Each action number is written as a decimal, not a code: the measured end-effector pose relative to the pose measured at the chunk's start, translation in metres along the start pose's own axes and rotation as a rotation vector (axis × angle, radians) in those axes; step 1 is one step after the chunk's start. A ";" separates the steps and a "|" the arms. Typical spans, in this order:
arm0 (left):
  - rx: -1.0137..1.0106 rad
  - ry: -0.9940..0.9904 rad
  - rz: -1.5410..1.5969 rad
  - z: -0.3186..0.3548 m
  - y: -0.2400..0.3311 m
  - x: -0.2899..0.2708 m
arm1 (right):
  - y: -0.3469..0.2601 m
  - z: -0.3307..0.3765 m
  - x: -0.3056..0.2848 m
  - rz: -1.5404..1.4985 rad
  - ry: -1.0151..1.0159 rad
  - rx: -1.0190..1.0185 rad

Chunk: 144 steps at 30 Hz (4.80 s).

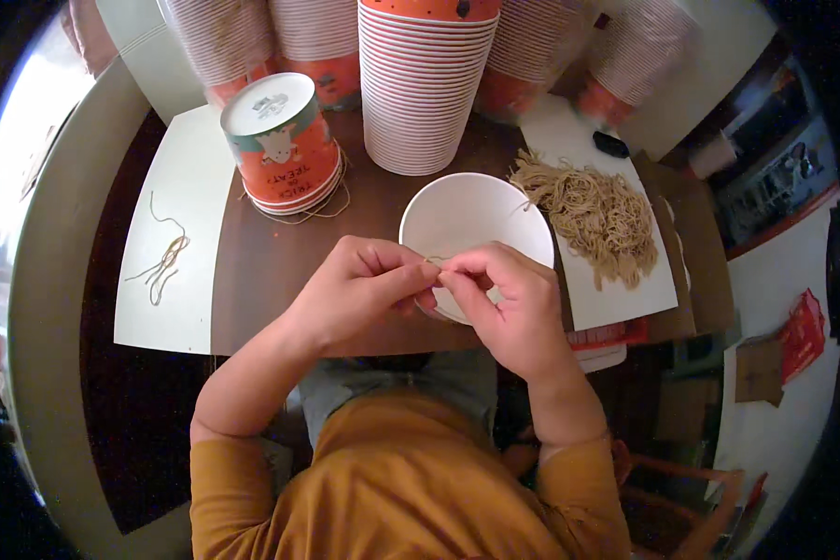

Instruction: Threading and tying twine handles onto paper buckets.

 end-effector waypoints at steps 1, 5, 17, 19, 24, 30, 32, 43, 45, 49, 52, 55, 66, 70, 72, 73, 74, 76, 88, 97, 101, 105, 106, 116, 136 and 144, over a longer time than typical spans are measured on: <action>-0.007 0.014 0.017 0.001 -0.001 -0.002 | -0.005 0.001 -0.003 0.088 0.021 -0.024; 0.068 0.049 0.024 0.005 0.003 0.000 | -0.020 0.015 -0.003 0.203 0.155 -0.038; 0.631 0.140 -0.948 0.051 0.029 0.015 | -0.016 0.071 0.031 0.068 0.219 0.001; 0.670 0.192 -0.992 0.054 0.026 0.015 | -0.013 0.071 0.035 0.110 0.269 -0.054; 0.293 0.507 -0.103 0.051 -0.041 -0.003 | 0.001 0.072 0.047 0.142 0.410 -0.180; 0.139 0.441 0.441 0.045 -0.076 0.001 | 0.020 0.072 0.061 0.310 0.471 -0.223; 0.142 0.415 0.511 0.042 -0.073 0.001 | 0.024 0.070 0.064 0.399 0.471 -0.207; 0.105 0.421 0.726 0.038 -0.076 -0.005 | 0.045 0.050 0.082 -0.395 0.233 0.138; 0.142 0.464 0.678 0.040 -0.081 -0.011 | 0.047 0.048 0.085 -0.646 0.211 0.240; 0.232 0.561 0.408 0.048 -0.075 -0.017 | 0.053 0.048 0.094 -0.670 0.219 0.334; 0.341 0.600 0.189 0.054 -0.066 -0.018 | 0.057 0.049 0.102 -0.901 0.238 0.497; 0.362 0.672 0.022 0.057 -0.058 -0.014 | 0.061 0.051 0.106 -0.988 0.221 0.523; 0.484 0.756 -0.268 0.063 -0.056 -0.017 | 0.066 0.055 0.114 -1.225 0.238 0.708; 0.632 0.717 -0.453 0.061 -0.042 -0.014 | 0.070 0.056 0.115 -1.219 0.206 0.734; 0.610 0.690 -0.452 0.060 -0.041 -0.017 | 0.064 0.052 0.112 -1.194 0.206 0.741; 0.588 0.661 -0.450 0.059 -0.042 -0.018 | 0.064 0.050 0.113 -1.192 0.205 0.742; 0.588 0.663 -0.447 0.060 -0.041 -0.021 | 0.063 0.048 0.113 -1.200 0.195 0.723; 0.448 0.583 -0.332 0.055 -0.045 -0.020 | 0.065 0.049 0.110 -1.213 0.193 0.697; 0.630 0.584 -0.593 0.059 -0.034 -0.017 | 0.057 0.047 0.110 -1.129 0.167 0.684; 0.657 0.637 -0.677 0.070 -0.033 -0.019 | 0.059 0.046 0.120 -1.226 0.093 0.805; 0.667 0.636 -0.669 0.077 -0.030 -0.020 | 0.071 0.055 0.139 -1.428 0.045 0.896; 0.624 0.658 -0.527 0.083 -0.039 -0.031 | 0.067 0.054 0.137 -1.546 0.110 0.953; 0.645 0.643 -0.510 0.084 -0.040 -0.031 | 0.067 0.055 0.138 -1.548 0.106 0.953; 0.598 0.655 -0.331 0.085 -0.049 -0.036 | 0.066 0.044 0.111 -1.052 0.222 0.784; 0.567 0.509 -0.183 0.079 -0.037 -0.033 | 0.003 0.025 0.077 0.324 0.223 -0.392; 0.498 0.429 0.096 0.077 -0.041 -0.037 | 0.003 0.027 0.074 0.303 0.222 -0.439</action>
Point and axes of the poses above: each hand's wrist, its own z-axis away from the middle knuckle, its own x-axis out of the palm, y = z × x, the point moved 6 cm from there along -z, towards the middle knuckle, and after that the axes turned 2 degrees about -y, right-handed, at the moved point
